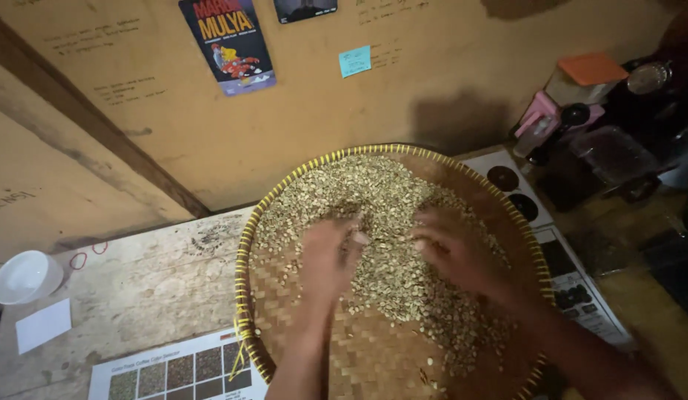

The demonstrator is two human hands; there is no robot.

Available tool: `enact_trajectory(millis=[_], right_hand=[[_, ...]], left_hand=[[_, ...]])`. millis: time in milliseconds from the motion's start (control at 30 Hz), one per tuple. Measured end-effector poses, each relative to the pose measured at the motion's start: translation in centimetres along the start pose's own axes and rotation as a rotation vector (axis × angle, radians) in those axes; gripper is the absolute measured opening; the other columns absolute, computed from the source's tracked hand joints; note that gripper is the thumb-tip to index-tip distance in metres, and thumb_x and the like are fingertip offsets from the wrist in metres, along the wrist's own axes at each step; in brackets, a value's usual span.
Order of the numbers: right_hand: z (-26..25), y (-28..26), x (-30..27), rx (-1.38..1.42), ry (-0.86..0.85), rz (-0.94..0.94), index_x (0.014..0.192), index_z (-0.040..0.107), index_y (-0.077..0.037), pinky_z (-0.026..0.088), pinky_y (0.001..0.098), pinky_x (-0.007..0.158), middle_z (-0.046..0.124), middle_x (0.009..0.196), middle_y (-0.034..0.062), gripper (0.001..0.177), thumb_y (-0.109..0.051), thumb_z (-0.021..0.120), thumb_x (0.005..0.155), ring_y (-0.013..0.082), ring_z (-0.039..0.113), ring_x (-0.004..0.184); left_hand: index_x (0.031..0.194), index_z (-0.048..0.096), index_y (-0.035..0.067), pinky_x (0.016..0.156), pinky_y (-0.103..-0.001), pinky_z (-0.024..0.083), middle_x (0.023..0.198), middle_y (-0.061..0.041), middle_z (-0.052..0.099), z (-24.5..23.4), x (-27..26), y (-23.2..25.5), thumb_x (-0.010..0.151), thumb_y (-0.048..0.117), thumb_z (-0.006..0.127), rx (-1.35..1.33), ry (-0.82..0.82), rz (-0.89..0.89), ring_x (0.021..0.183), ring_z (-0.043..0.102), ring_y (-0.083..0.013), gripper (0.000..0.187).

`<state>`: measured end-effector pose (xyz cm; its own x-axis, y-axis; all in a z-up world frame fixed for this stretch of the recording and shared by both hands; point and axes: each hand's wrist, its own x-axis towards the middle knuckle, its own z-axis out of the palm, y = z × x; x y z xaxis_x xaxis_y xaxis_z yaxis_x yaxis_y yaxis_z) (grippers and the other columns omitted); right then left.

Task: Sorting green coffee beans by hand in a woven tray to remove defects

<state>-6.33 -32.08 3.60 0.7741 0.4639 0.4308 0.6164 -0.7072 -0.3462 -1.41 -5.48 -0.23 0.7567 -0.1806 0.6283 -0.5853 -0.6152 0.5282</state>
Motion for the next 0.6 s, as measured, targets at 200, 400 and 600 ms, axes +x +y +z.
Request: enact_trajectory(millis=[200, 400, 600], right_hand=[[-4.9, -0.9, 0.4, -0.152, 0.047, 0.37, 0.129, 0.066, -0.013, 0.048, 0.0541, 0.105, 0.062, 0.129, 0.01, 0.03, -0.032, 0.054, 0.11, 0.0339, 0.061, 0.126], [-6.1, -3.3, 2.9, -0.508, -0.132, 0.273, 0.097, 0.071, -0.01, 0.056, 0.0511, 0.082, 0.068, 0.093, 0.0135, 0.021, -0.029, 0.071, 0.086, 0.0353, 0.07, 0.093], [2.7, -1.3, -3.1, -0.182, 0.113, 0.066, 0.124, 0.064, -0.001, 0.046, 0.0626, 0.092, 0.06, 0.122, 0.0277, 0.041, -0.035, 0.062, 0.101, 0.0506, 0.059, 0.113]], left_hand=[[0.13, 0.058, 0.012, 0.121, -0.067, 0.029, 0.155, -0.013, 0.043, -0.1, 0.1, 10.8, 0.098, 0.041, 0.064, 0.077, -0.567, 0.363, 0.152, 0.026, -0.0455, 0.043], [0.134, 0.057, 0.014, 0.12, -0.06, 0.032, 0.137, -0.012, 0.059, -6.6, 7.1, 13.5, 0.097, 0.037, 0.059, 0.418, -1.266, -0.027, 0.137, 0.047, -0.0402, 0.044], [0.126, 0.063, 0.031, 0.098, -0.053, 0.047, 0.117, 0.002, 0.062, -1.4, 0.2, -0.4, 0.094, 0.039, 0.065, 0.246, -0.606, 0.065, 0.114, 0.06, -0.0261, 0.033]])
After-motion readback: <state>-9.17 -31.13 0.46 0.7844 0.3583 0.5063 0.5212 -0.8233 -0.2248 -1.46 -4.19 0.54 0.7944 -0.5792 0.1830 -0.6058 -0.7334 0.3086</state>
